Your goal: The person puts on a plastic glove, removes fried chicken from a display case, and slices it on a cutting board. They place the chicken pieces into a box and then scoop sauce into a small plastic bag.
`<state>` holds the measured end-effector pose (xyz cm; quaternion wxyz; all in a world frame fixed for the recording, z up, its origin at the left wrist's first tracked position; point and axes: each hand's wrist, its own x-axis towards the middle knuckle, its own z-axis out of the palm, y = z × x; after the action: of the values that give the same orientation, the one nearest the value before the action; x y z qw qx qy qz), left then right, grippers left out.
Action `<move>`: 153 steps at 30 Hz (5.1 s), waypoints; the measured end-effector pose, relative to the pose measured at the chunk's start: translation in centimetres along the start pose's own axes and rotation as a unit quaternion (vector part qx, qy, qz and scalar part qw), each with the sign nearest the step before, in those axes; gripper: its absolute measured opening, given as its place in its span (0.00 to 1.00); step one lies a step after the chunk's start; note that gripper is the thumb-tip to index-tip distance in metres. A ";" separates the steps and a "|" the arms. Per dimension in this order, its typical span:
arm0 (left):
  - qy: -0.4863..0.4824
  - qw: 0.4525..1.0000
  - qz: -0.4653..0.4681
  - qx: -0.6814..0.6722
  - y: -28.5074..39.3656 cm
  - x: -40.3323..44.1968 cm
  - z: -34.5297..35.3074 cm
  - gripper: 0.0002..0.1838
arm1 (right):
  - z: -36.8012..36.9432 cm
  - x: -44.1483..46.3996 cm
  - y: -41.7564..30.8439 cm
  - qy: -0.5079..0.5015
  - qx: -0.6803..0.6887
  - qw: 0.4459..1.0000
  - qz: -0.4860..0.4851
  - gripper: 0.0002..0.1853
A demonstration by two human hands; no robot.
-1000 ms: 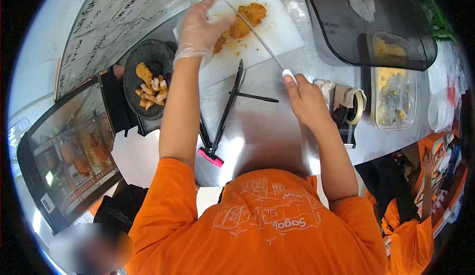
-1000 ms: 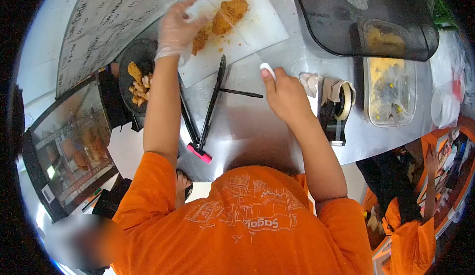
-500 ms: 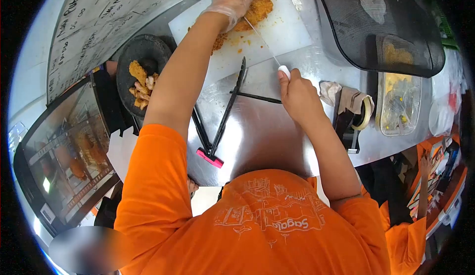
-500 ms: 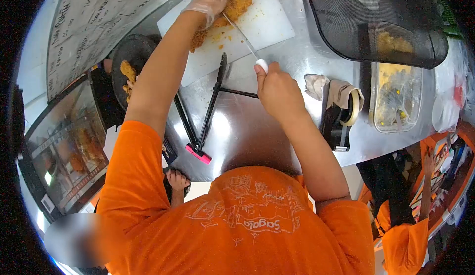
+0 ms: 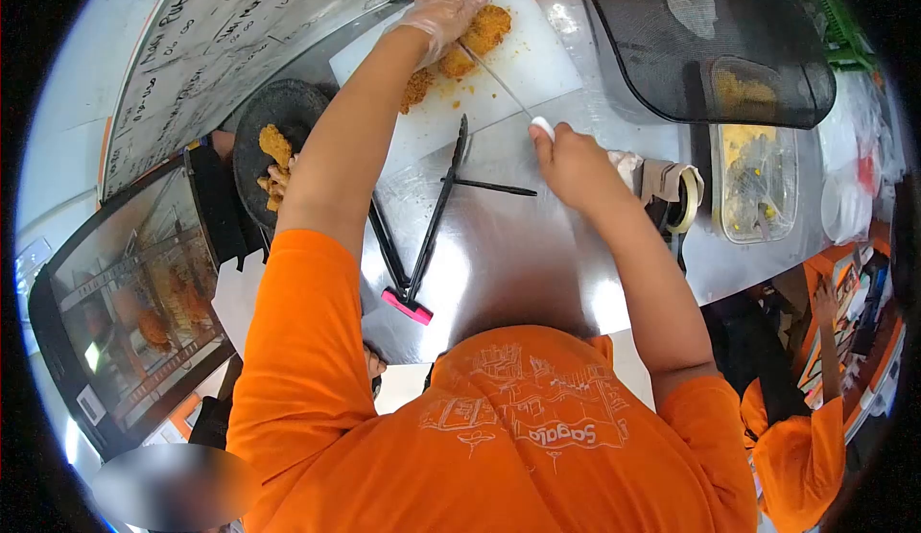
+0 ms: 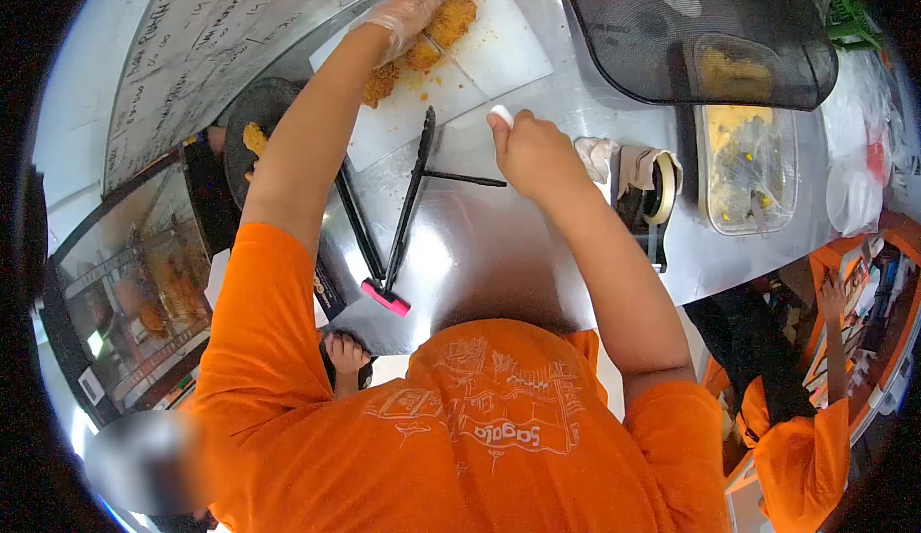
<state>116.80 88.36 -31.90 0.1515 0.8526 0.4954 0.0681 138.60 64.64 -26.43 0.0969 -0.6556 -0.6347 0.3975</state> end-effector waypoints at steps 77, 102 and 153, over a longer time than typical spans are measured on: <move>0.016 0.998 0.031 -0.056 1.8 4.6 -1.2 0.29 | -1.1 3.5 -0.1 0.040 -0.025 0.998 0.039 0.29; 0.031 0.995 0.041 -0.081 2.2 6.7 -4.2 0.33 | -3.8 3.4 -0.9 0.075 -0.032 0.997 0.005 0.30; -0.036 0.874 -0.484 0.022 13.5 -1.4 -0.6 0.49 | -6.4 -13.6 5.8 0.088 0.181 0.979 -0.021 0.26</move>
<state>127.07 80.95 -26.90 0.1645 0.5117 0.8415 -0.0555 148.76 53.63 -20.41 0.2780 -0.6463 -0.5547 0.4442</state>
